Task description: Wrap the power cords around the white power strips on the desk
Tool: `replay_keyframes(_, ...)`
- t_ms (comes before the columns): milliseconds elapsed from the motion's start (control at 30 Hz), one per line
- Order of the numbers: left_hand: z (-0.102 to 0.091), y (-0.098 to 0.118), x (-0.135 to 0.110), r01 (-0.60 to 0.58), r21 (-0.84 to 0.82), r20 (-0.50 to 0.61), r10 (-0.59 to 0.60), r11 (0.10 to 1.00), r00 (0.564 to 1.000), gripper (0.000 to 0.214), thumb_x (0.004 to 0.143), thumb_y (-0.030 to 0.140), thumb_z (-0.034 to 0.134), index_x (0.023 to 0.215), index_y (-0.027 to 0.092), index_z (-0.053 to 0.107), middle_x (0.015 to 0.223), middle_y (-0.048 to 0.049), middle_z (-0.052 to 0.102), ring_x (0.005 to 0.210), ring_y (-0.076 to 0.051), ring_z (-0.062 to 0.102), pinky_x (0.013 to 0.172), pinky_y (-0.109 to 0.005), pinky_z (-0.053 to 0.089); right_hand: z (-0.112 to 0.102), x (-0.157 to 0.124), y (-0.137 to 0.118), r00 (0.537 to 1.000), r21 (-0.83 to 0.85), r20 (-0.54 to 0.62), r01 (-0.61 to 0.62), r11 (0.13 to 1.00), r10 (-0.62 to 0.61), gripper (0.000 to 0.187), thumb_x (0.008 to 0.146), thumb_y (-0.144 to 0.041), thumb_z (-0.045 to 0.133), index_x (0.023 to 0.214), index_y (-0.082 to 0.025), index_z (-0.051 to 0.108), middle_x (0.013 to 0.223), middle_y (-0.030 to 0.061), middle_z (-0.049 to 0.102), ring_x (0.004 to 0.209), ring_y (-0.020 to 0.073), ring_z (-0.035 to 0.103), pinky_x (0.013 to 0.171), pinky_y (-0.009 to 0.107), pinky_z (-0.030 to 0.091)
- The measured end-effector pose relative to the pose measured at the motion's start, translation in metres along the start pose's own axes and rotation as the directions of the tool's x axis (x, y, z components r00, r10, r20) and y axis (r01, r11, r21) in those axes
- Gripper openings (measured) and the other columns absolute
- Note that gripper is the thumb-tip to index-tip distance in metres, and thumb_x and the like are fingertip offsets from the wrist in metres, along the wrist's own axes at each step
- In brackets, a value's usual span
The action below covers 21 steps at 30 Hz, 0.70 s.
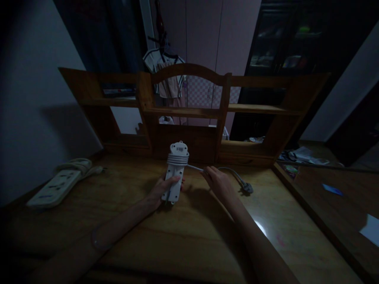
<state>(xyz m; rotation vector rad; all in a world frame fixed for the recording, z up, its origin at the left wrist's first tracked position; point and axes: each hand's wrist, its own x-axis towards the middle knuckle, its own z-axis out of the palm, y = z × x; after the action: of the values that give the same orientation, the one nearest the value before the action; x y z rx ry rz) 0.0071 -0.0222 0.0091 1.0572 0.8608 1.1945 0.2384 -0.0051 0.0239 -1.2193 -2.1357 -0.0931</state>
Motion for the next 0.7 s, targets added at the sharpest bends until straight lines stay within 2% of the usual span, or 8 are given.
replay_keyframes(200, 0.000, 0.003, -0.001, 0.011, 0.073, 0.024, -0.013, 0.997, 1.000, 0.044, 0.072, 0.040, 0.069, 0.105, 0.015, 0.055, 0.086, -0.0074, 0.068, 0.063, -0.016, 0.065, 0.056, -0.026, 0.052, -0.007, -0.003, -0.005, 1.000, -0.064, 0.008, 0.030, 0.998, -0.029, 0.029, 0.096, -0.040, 0.042, 0.114, -0.022, 0.057, 0.103, 0.0059, 0.066, 0.080, 0.0168, 0.064, 0.065, 0.024, 0.040)
replay_keyframes(367, -0.002, 0.006, 0.000, 0.003, 0.213, 0.006, -0.004, 0.977, 1.000, 0.049, 0.069, 0.035, 0.072, 0.109, 0.014, 0.055, 0.086, -0.0071, 0.069, 0.064, -0.018, 0.066, 0.058, -0.028, 0.052, -0.011, -0.007, -0.023, 0.998, -0.210, 0.058, 0.041, 0.977, -0.030, 0.037, 0.094, -0.050, 0.042, 0.099, -0.019, 0.062, 0.091, 0.0071, 0.068, 0.073, 0.0174, 0.063, 0.059, 0.026, 0.033)
replay_keyframes(467, 0.002, 0.007, -0.002, -0.041, 0.261, 0.063, 0.025, 0.965, 0.998, 0.045, 0.069, 0.032, 0.071, 0.109, 0.015, 0.056, 0.088, -0.0067, 0.069, 0.065, -0.018, 0.066, 0.060, -0.028, 0.052, -0.012, -0.007, -0.031, 0.998, -0.255, 0.056, 0.045, 0.966, -0.031, 0.043, 0.093, -0.054, 0.040, 0.092, -0.017, 0.063, 0.084, 0.0073, 0.068, 0.067, 0.0168, 0.061, 0.056, 0.026, 0.028)
replay_keyframes(567, 0.010, 0.006, -0.007, -0.075, 0.289, 0.137, 0.036, 0.955, 0.990, 0.043, 0.069, 0.028, 0.071, 0.108, 0.015, 0.057, 0.086, -0.0052, 0.068, 0.066, -0.017, 0.065, 0.062, -0.028, 0.051, -0.011, -0.007, -0.037, 0.999, -0.275, 0.036, 0.028, 0.961, -0.019, 0.046, 0.091, -0.058, 0.041, 0.092, -0.018, 0.062, 0.085, 0.0069, 0.068, 0.066, 0.0173, 0.062, 0.054, 0.027, 0.026)
replay_keyframes(700, 0.015, 0.004, -0.010, -0.085, 0.288, 0.170, 0.036, 0.954, 0.985, 0.045, 0.067, 0.023, 0.071, 0.108, 0.016, 0.056, 0.089, -0.0046, 0.068, 0.072, -0.018, 0.064, 0.068, -0.029, 0.051, -0.007, -0.008, -0.042, 1.000, -0.290, 0.009, -0.016, 0.957, 0.020, 0.046, 0.091, -0.058, 0.040, 0.096, -0.019, 0.062, 0.087, 0.0067, 0.069, 0.066, 0.0178, 0.063, 0.053, 0.027, 0.025)
